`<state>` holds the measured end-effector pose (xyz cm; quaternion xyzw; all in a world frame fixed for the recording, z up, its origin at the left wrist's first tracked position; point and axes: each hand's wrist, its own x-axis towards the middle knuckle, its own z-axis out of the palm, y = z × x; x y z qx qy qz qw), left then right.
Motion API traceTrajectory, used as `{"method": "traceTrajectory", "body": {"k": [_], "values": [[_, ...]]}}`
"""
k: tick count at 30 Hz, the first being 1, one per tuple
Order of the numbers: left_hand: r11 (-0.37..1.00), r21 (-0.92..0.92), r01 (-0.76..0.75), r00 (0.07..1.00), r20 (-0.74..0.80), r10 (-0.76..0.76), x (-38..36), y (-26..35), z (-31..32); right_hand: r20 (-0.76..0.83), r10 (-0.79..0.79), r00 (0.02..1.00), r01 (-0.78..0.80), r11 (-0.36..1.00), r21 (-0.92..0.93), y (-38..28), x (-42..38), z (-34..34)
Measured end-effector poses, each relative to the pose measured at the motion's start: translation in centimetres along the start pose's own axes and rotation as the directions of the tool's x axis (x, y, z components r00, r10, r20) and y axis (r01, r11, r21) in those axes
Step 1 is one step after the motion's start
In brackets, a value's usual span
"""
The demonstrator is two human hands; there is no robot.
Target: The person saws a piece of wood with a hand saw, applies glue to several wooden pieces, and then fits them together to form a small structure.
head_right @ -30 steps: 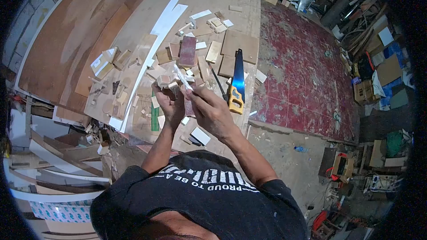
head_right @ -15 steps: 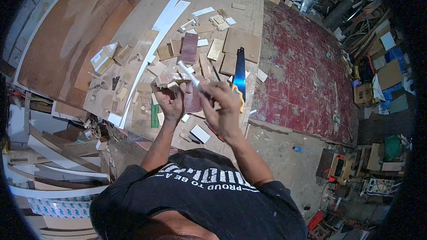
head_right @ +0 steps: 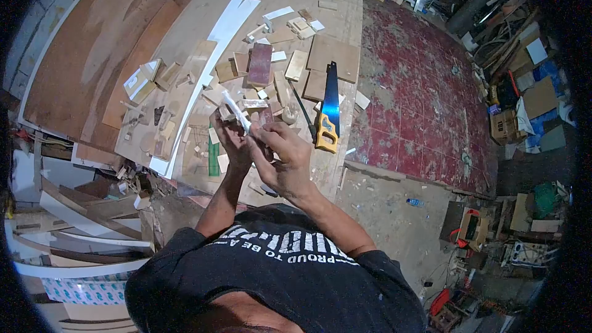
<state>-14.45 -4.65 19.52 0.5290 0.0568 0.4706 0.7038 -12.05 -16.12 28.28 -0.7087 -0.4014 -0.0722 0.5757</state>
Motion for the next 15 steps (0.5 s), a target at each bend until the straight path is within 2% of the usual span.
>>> {"method": "traceTrajectory", "body": {"k": [2,3,4,7,8,9,11,12,15], "values": [[0.999,0.024,0.041,0.999,-0.011,-0.041,0.3,0.4,0.1,-0.136,-0.001,0.991,0.004,1.0,0.022,0.4,0.1,0.3],[0.996,0.044,0.078,0.997,-0.025,-0.077,0.6,0.5,0.1,-0.134,-0.004,0.991,0.007,1.0,0.024,0.9,0.3,0.4],[0.982,0.18,-0.065,0.998,-0.016,0.069,0.7,-0.1,0.0,-0.113,0.022,0.993,-0.02,1.0,0.016,1.3,0.3,0.5],[0.991,0.115,-0.071,0.997,0.036,0.068,0.6,0.2,0.2,-0.094,0.0,0.996,-0.001,1.0,-0.014,1.2,0.6,0.6],[0.975,0.176,-0.134,0.99,-0.01,0.138,0.7,-0.4,0.2,-0.091,-0.017,0.996,0.018,1.0,0.01,0.9,0.9,0.3],[0.976,0.177,-0.129,0.991,-0.009,0.133,0.6,0.2,0.4,-0.087,-0.029,0.996,0.032,0.999,0.035,0.8,1.0,0.1],[0.994,0.107,-0.01,0.999,0.034,0.006,0.6,1.4,0.9,-0.105,0.011,0.994,-0.009,1.0,0.022,0.8,1.2,0.0],[0.988,0.1,-0.117,0.992,0.048,0.112,0.9,1.2,1.0,-0.088,0.011,0.996,-0.01,1.0,0.016,0.9,1.2,-0.2],[0.983,0.117,-0.144,0.987,0.091,0.134,0.8,0.9,0.4,-0.055,-0.032,0.998,0.032,0.999,0.007,1.1,1.3,-0.3]]}}
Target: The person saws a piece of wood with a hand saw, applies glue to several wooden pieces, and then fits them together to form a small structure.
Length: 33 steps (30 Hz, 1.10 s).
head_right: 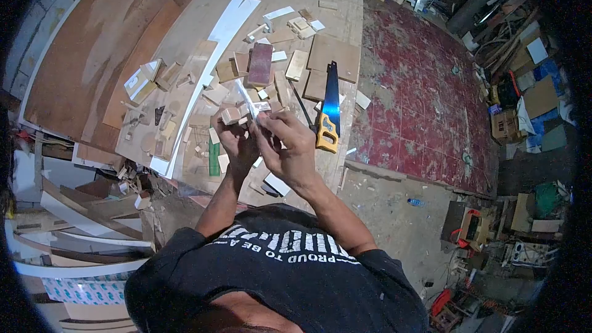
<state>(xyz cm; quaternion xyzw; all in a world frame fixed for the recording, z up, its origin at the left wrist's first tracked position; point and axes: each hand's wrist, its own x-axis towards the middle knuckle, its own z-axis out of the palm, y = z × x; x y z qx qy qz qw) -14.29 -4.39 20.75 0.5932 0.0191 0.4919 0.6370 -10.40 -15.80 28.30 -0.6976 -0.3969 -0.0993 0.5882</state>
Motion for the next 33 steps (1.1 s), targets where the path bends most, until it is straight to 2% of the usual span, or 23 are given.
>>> {"method": "traceTrajectory", "body": {"k": [2,4,5,6,7,8,10,14,16,17,19,22,24,27,28,30,31,32,33], "values": [[1.0,-0.028,-0.011,0.999,0.03,0.012,-0.2,-0.1,0.1,0.061,0.032,0.998,-0.031,0.999,-0.029,0.2,0.6,-0.4],[0.989,0.034,0.141,0.989,0.048,-0.142,-0.5,0.0,0.0,0.085,0.008,0.996,-0.002,0.998,-0.064,0.5,1.0,-0.6],[0.99,0.033,0.14,0.989,0.049,-0.142,-0.5,-0.4,0.0,0.086,-0.056,0.995,0.066,0.992,-0.108,0.6,1.2,-0.6],[0.994,0.081,0.066,0.996,0.054,-0.07,-0.5,-1.0,-0.1,0.092,-0.122,0.988,0.135,0.979,-0.151,0.8,1.3,-0.7],[0.991,0.131,-0.008,0.998,0.061,0.0,-0.5,-1.5,-0.2,0.095,-0.123,0.988,0.136,0.979,-0.151,0.7,1.3,-0.7],[0.991,0.131,-0.01,0.998,0.059,0.002,-0.5,-2.0,-0.5,0.113,-0.139,0.984,0.157,0.972,-0.176,0.6,1.3,-0.9],[0.973,0.194,-0.123,0.985,0.143,0.096,-0.2,-2.2,-0.8,0.129,-0.154,0.98,0.178,0.964,-0.2,0.2,1.5,-1.2],[0.973,0.219,-0.072,0.987,0.155,0.038,-0.1,-0.7,0.1,0.236,-0.156,0.959,0.217,0.94,-0.264,-0.4,1.4,-2.1],[0.851,0.393,-0.347,0.937,0.189,0.295,0.5,-0.4,0.5,0.265,-0.148,0.953,0.221,0.938,-0.268,-0.4,1.1,-2.2],[0.851,0.394,-0.346,0.937,0.186,0.295,0.2,-0.6,0.4,0.264,-0.143,0.954,0.214,0.94,-0.264,-0.4,0.7,-2.2],[0.95,0.301,-0.079,0.992,0.116,0.046,-0.5,-0.8,0.2,0.246,-0.136,0.96,0.196,0.951,-0.237,-0.3,-0.1,-1.9],[0.978,0.208,-0.015,0.998,0.064,0.002,-0.4,-0.7,0.1,0.262,-0.119,0.958,0.181,0.957,-0.226,-0.3,-1.0,-1.7],[0.977,0.215,0.009,0.998,0.056,-0.021,-0.6,-1.2,-0.3,0.253,-0.149,0.956,0.208,0.951,-0.227,-0.5,-1.3,-1.9],[0.964,0.262,0.036,0.999,0.008,-0.04,-0.5,-1.4,-0.6,0.14,-0.105,0.985,0.114,0.992,-0.057,-1.3,-1.3,-3.2],[0.975,0.208,0.079,0.997,0.004,-0.082,-0.7,-1.9,-0.8,0.108,-0.061,0.992,0.071,0.994,-0.088,-0.9,-1.3,-3.9],[0.98,0.153,0.125,0.992,0.006,-0.127,-0.8,-2.0,-1.0,-0.033,0.164,0.986,-0.159,0.978,0.134,0.5,-1.4,-3.8],[0.995,0.023,0.092,0.993,0.069,-0.094,-0.4,-1.4,-0.7,-0.01,0.292,0.956,-0.279,0.925,0.259,1.5,-1.5,-3.8],[0.992,-0.112,0.066,0.99,0.129,-0.051,0.0,-0.8,-0.3,-0.016,0.293,0.956,-0.279,0.925,0.258,2.2,-1.6,-4.1],[0.978,-0.181,0.108,0.988,0.13,-0.085,0.1,-0.4,0.0,0.029,0.388,0.921,-0.373,0.858,0.354,2.2,-1.4,-4.4]]}}
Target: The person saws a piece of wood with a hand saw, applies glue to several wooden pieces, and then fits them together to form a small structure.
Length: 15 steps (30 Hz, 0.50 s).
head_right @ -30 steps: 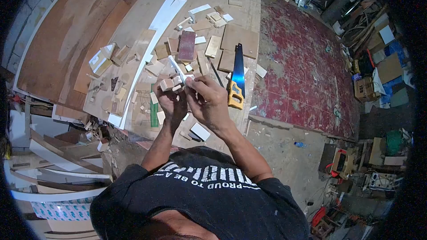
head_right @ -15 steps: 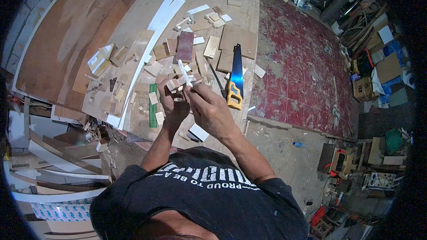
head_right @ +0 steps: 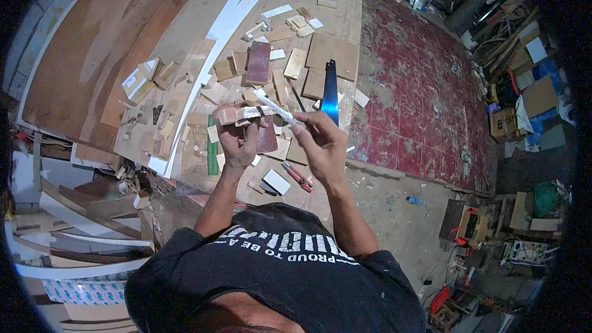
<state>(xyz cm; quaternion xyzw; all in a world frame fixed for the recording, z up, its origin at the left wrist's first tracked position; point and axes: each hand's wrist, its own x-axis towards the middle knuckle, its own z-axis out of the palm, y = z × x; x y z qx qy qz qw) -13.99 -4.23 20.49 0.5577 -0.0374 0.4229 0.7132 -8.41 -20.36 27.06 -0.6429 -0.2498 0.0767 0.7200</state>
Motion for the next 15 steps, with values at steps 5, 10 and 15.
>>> {"method": "traceTrajectory", "body": {"k": [5,10,15], "values": [[0.993,0.1,0.065,0.988,0.132,-0.078,-0.4,-0.2,-1.4,0.117,0.22,0.969,-0.245,0.926,0.289,0.7,0.8,-1.8],[0.986,0.096,0.134,0.974,0.169,-0.149,-0.7,0.2,-1.1,0.187,0.276,0.943,-0.324,0.89,0.32,0.7,1.4,-2.4],[0.982,-0.019,0.19,0.964,0.193,-0.183,-0.6,-0.4,-1.2,0.267,0.373,0.888,-0.459,0.725,0.513,0.5,1.4,-2.7]]}}
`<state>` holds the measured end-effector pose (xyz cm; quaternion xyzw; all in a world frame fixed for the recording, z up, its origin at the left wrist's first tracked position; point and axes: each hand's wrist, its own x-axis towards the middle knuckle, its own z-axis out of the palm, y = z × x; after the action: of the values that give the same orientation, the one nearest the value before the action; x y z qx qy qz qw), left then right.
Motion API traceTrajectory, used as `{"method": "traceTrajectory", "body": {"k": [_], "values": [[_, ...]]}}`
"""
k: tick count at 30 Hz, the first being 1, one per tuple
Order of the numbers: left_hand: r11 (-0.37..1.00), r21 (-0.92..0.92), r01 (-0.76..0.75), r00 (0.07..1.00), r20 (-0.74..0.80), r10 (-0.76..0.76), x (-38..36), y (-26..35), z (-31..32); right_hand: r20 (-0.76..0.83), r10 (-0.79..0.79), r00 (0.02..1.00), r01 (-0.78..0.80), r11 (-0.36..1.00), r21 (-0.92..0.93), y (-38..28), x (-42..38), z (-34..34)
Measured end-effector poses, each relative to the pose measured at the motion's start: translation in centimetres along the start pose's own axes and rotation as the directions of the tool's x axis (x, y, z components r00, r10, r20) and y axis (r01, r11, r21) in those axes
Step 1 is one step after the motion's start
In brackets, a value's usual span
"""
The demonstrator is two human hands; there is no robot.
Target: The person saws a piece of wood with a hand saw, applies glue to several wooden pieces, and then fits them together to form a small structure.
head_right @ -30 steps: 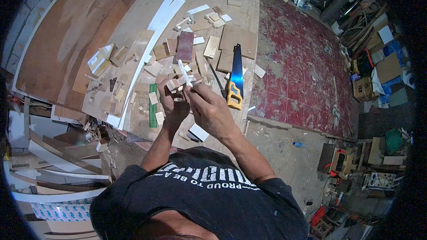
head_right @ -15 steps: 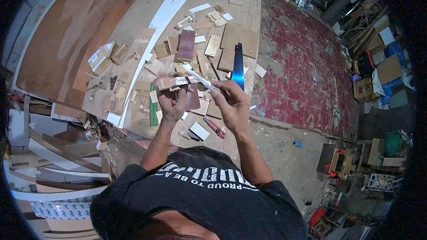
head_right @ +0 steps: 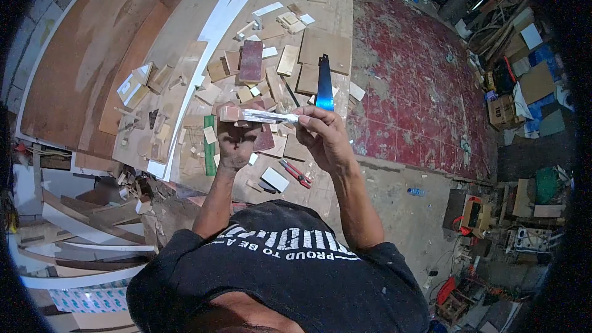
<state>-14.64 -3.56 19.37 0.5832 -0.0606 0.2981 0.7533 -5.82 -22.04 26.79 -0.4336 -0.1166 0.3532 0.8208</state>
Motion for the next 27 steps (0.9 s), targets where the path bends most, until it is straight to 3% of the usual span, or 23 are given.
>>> {"method": "traceTrajectory", "body": {"k": [2,4,7,8,11,13,14,16,17,22,24,27], "values": [[0.998,0.051,0.022,0.999,-0.037,-0.02,-0.1,-0.1,-0.1,-0.002,-0.067,0.998,0.067,0.998,0.004,0.1,-0.2,-0.5],[0.969,-0.176,0.171,0.979,-0.084,-0.188,0.0,0.3,0.0,-0.008,-0.135,0.991,0.135,0.991,0.009,0.6,-0.3,-0.9],[0.908,-0.365,0.206,0.961,-0.097,-0.258,0.0,0.7,0.7,0.061,-0.329,0.942,0.329,0.882,-0.336,1.6,-0.3,-1.3],[0.852,-0.459,0.252,0.947,-0.066,-0.315,0.0,0.9,0.8,0.093,-0.44,0.893,0.421,0.746,-0.515,2.1,-0.1,-1.2],[0.784,-0.535,0.315,0.919,-0.034,-0.392,0.3,1.2,0.8,0.181,-0.488,0.854,0.493,0.647,-0.582,2.3,0.1,-1.1],[0.753,-0.575,0.32,0.913,-0.025,-0.407,0.4,1.6,1.0,0.287,-0.477,0.831,0.49,0.381,-0.784,1.8,-0.4,-1.0],[0.747,-0.592,0.303,0.911,-0.049,-0.409,0.4,1.9,1.1,0.291,-0.473,0.832,0.491,0.381,-0.783,1.4,-0.6,-0.9],[0.739,-0.61,0.285,0.908,-0.075,-0.412,0.3,1.9,0.9,0.442,-0.507,0.74,0.57,0.125,-0.812,0.4,-1.0,-0.6],[0.716,-0.634,0.293,0.9,-0.07,-0.43,0.3,1.7,0.6,0.466,-0.496,0.732,0.581,0.098,-0.808,0.2,-1.2,-0.8],[0.677,-0.663,0.319,0.876,-0.067,-0.478,0.4,1.2,0.0,0.504,-0.496,0.707,0.606,0.057,-0.793,-0.9,-2.1,-1.2],[0.67,-0.665,0.329,0.883,-0.034,-0.468,0.7,1.3,0.0,0.293,-0.507,0.811,0.503,0.346,-0.792,-0.6,-2.3,-1.3],[0.696,-0.653,0.3,0.897,-0.055,-0.439,0.7,0.9,0.5,0.196,-0.439,0.877,0.422,0.506,-0.752,0.1,-2.0,-0.8]]}}
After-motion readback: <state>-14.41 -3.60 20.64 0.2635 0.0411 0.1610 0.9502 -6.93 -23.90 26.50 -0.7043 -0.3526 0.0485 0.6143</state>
